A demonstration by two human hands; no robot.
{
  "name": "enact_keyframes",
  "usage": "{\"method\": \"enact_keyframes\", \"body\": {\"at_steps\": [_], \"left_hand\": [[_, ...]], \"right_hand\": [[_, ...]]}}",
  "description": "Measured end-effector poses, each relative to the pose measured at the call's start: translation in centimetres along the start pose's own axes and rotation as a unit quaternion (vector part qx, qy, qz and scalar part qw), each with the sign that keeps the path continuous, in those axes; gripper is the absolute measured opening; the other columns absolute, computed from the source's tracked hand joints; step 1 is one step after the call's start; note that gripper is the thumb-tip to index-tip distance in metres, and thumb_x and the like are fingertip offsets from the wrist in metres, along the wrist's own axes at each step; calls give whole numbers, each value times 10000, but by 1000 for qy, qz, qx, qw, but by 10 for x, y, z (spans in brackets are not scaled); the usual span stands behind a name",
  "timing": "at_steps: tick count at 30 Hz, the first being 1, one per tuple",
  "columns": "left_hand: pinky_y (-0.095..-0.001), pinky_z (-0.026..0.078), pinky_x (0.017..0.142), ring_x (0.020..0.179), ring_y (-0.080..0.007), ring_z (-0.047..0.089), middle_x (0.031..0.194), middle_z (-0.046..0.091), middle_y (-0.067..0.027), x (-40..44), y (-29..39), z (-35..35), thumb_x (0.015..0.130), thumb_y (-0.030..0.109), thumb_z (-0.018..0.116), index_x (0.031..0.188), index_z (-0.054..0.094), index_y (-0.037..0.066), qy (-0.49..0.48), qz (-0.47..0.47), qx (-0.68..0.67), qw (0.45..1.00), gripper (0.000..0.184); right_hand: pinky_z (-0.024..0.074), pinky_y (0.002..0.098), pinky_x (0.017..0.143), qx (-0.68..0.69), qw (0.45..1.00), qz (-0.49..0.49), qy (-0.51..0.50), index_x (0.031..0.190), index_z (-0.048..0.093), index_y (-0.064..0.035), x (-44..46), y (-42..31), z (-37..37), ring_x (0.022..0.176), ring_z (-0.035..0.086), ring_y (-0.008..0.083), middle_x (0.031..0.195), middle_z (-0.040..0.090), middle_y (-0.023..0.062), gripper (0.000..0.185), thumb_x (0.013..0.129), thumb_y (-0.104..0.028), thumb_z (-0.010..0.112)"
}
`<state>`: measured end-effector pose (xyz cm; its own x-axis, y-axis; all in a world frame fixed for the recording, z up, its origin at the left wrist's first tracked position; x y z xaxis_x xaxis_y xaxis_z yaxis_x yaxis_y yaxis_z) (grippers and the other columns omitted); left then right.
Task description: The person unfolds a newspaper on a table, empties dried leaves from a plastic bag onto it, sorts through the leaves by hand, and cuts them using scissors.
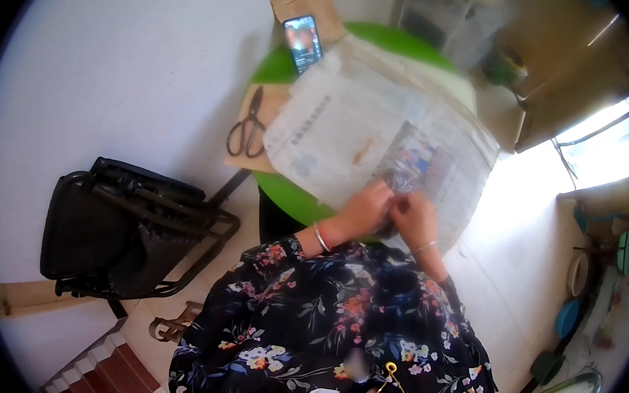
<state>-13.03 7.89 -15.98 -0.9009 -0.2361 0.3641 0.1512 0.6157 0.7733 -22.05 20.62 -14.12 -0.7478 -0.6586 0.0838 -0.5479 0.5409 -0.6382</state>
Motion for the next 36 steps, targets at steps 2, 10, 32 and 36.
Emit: {"method": "enact_keyframes", "body": {"at_steps": [2, 10, 32, 36], "left_hand": [[-401, 478, 711, 848, -349, 584, 918, 570, -145, -2, -9, 0, 887, 70, 549, 966, 600, 48, -26, -4, -44, 999, 97], [-393, 474, 713, 827, -329, 580, 904, 575, -120, 9, -6, -23, 855, 97, 601, 962, 612, 66, -88, 24, -68, 994, 112], [-386, 478, 614, 733, -323, 597, 842, 579, -109, 4, 2, -17, 838, 104, 644, 931, 573, 80, 2, 40, -45, 998, 119], [-385, 461, 623, 733, -320, 572, 816, 551, -113, 5, 3, -17, 823, 100, 641, 914, 562, 72, -1, 23, -98, 995, 124]], "right_hand": [[504, 393, 663, 25, 1000, 5, -9, 800, 663, -53, -3, 7, 0, 718, 638, 316, 770, 648, 132, 124, 730, -151, 692], [504, 326, 662, 165, 984, 51, -38, 802, 645, -6, -3, 12, -2, 682, 632, 228, 750, 649, 125, 129, 712, -79, 702], [496, 295, 649, 170, 985, 37, 11, 778, 634, -14, -8, -6, -11, 664, 624, 158, 707, 639, 82, 98, 771, -92, 692], [499, 302, 657, 225, 972, 75, -5, 808, 648, -22, -12, 12, 3, 681, 633, 177, 728, 641, 83, 101, 772, -101, 699]]}}
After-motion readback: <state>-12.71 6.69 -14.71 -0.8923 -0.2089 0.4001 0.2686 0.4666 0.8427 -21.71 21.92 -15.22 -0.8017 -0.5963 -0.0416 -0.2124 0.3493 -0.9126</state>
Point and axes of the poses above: each hand's wrist, its own x-axis towards the middle knuckle, its own z-axis out of the palm, y = z × x, the point moved 1 cm from there along x, towards the middle knuckle
